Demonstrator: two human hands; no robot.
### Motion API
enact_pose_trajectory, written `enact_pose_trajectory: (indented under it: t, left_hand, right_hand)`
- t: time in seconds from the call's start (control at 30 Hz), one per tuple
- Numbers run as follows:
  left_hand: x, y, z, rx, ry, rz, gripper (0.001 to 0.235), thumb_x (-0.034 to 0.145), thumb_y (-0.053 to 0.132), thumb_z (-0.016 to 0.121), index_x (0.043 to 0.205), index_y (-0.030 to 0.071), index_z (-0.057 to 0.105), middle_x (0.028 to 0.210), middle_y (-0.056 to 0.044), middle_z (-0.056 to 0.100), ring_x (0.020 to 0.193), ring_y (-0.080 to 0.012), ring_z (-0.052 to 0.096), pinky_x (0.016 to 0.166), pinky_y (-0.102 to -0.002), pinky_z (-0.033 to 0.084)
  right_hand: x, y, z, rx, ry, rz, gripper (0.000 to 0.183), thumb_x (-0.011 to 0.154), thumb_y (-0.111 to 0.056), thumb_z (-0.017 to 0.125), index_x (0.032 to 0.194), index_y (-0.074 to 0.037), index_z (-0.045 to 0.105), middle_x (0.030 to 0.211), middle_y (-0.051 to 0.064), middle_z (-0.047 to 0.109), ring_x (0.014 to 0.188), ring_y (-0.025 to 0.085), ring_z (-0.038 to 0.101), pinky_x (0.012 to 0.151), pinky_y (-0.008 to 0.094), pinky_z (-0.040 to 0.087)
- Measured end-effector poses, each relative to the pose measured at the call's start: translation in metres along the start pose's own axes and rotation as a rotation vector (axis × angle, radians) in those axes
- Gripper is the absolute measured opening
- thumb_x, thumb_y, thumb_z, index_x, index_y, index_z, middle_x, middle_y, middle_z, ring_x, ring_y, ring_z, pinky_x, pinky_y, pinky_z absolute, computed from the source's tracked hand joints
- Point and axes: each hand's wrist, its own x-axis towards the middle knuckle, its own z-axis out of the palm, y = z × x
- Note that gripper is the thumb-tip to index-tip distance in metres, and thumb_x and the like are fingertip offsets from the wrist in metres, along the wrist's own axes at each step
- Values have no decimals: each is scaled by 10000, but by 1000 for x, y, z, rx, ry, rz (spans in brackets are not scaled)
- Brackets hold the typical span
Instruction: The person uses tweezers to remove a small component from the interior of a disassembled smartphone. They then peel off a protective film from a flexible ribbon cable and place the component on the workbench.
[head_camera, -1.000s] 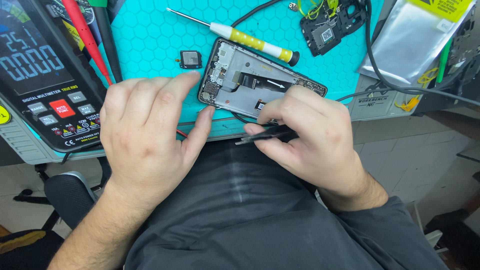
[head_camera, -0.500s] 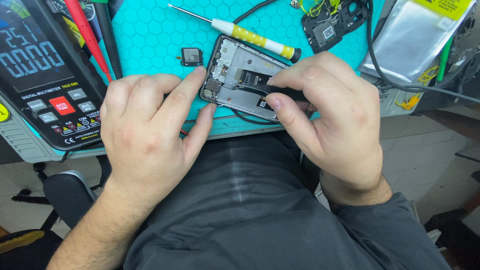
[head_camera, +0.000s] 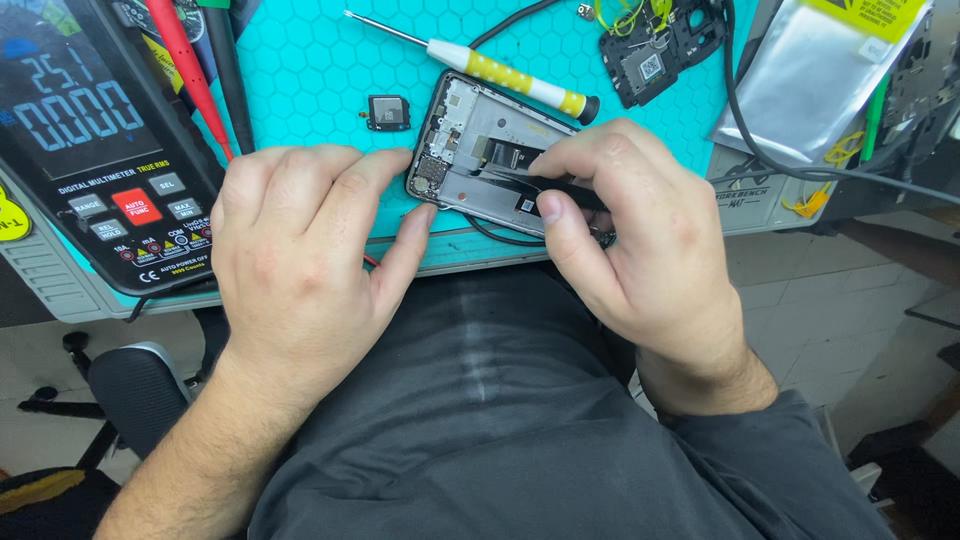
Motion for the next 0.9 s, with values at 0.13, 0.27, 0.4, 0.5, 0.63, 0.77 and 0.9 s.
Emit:
enact_pose_trajectory:
  t: [0.13, 0.27, 0.4, 0.5, 0.63, 0.77, 0.9]
  left_hand:
    - [-1, 0, 0, -10, 7, 0, 286, 1188, 327, 952, 1362, 117, 868, 1246, -73, 757, 1123, -353, 662, 1007, -464, 545]
    - [-1, -1, 2, -27, 25, 9, 301, 1160, 309, 970, 1355, 108, 858, 1246, -83, 750, 1115, -360, 656, 994, -476, 546]
    - [-2, -1, 3, -19, 46, 26, 315, 1158, 320, 971, 1354, 105, 853, 1246, -88, 745, 1110, -360, 649, 987, -478, 546]
    - [-4, -2, 4, -17, 58, 36, 311, 1182, 341, 951, 1361, 107, 852, 1250, -89, 744, 1112, -361, 639, 983, -480, 542]
    - [-6, -3, 6, -8, 83, 47, 316, 1182, 345, 955, 1366, 115, 844, 1254, -83, 735, 1121, -358, 632, 974, -475, 535]
    - [-7, -5, 5, -50, 100, 72, 332, 1182, 316, 928, 1398, 88, 820, 1259, -107, 713, 1113, -370, 633, 969, -484, 539]
    - [-9, -4, -4, -232, 71, 75, 386, 1156, 241, 924, 1450, 38, 780, 1294, -166, 703, 1159, -409, 631, 1037, -518, 515]
  right_hand:
    - [-5, -3, 3, -3, 0, 0, 153, 1211, -94, 630, 1258, 29, 710, 1182, 149, 757, 1043, 337, 696, 862, 428, 559]
    - [-9, -5, 6, -19, 7, 24, 162, 1168, -98, 775, 1302, -15, 736, 1225, 124, 777, 1059, 258, 700, 653, 319, 579]
    - [-10, -5, 16, -27, 47, -30, 126, 1164, -95, 827, 1263, -45, 768, 1161, 102, 790, 910, 231, 644, 637, 334, 508]
    - [-7, -14, 17, -4, 41, -52, 161, 1176, -119, 796, 1307, -28, 772, 1181, 117, 780, 963, 238, 666, 704, 335, 557]
    - [-13, -15, 15, -3, 66, -53, 133, 1205, -85, 709, 1293, -3, 766, 1163, 142, 760, 999, 255, 696, 740, 332, 626]
    - [-22, -11, 9, -70, 124, -17, 160, 1223, -115, 701, 1270, 16, 780, 1128, 118, 746, 971, 282, 637, 830, 396, 517]
    - [-31, -8, 5, -46, 150, 67, 134, 1159, -41, 768, 1278, 19, 779, 1122, 129, 687, 905, 214, 642, 758, 324, 558]
